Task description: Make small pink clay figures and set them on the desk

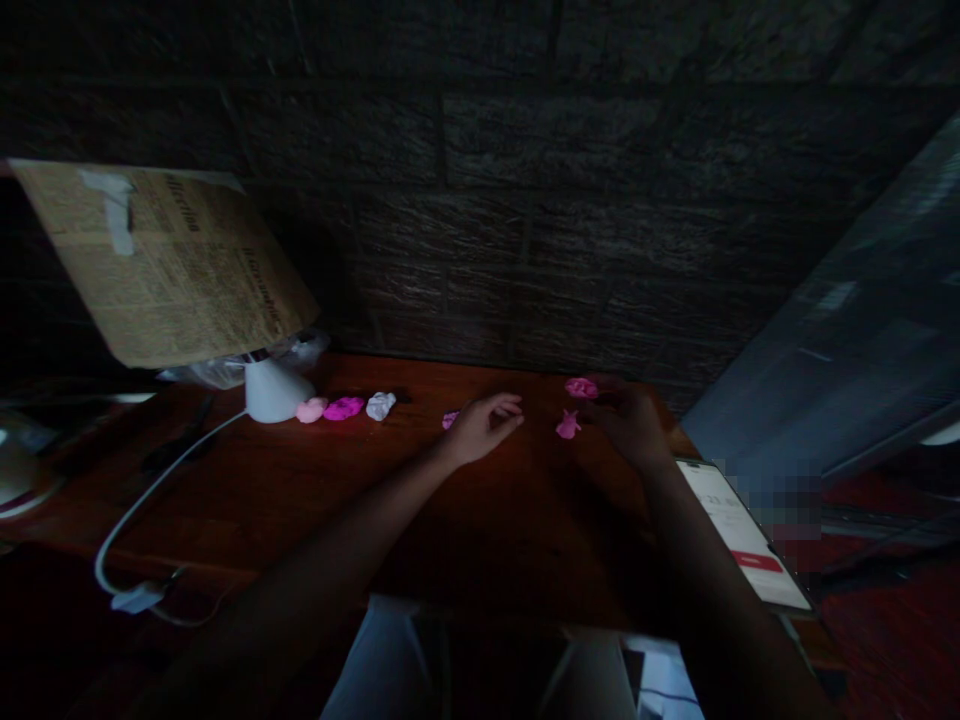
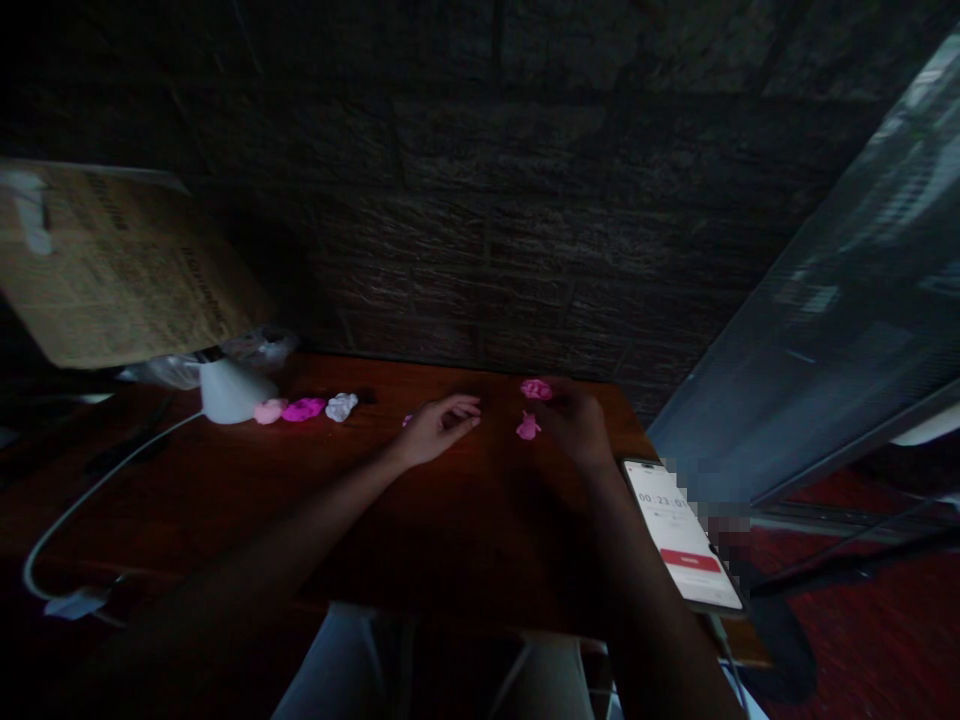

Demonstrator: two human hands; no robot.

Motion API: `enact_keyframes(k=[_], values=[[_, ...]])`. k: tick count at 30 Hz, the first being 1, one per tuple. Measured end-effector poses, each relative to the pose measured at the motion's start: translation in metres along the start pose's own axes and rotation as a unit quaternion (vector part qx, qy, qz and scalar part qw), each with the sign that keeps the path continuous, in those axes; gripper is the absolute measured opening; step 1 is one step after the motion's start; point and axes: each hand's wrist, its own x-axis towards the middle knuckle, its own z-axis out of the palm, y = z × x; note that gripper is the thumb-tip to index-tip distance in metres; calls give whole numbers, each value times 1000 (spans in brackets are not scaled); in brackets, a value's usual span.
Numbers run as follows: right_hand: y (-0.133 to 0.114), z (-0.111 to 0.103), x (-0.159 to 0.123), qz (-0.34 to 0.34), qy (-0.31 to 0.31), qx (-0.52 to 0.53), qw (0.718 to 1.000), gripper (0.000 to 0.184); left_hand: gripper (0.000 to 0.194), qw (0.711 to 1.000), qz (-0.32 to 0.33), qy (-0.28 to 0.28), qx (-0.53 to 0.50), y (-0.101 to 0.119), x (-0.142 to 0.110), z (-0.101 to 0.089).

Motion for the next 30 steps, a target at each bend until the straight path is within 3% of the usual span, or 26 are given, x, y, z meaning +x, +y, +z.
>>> enact_keyframes(k=[4,9,14,30], values=[[12,-17,4,13,57,-64,996,38,30,999,17,-21,24,-1,-2,2],[26,-26,6,45,16,-217,975,24,30,998,35,-32,35,-2,-3,5],[37,-22,8,51,-32,-239,969,10,29,998,36,-35,39,-4,-3,6],[36,-19,9,63,-115,-254,958,22,27,997,44,-43,55,-4,-4,7]])
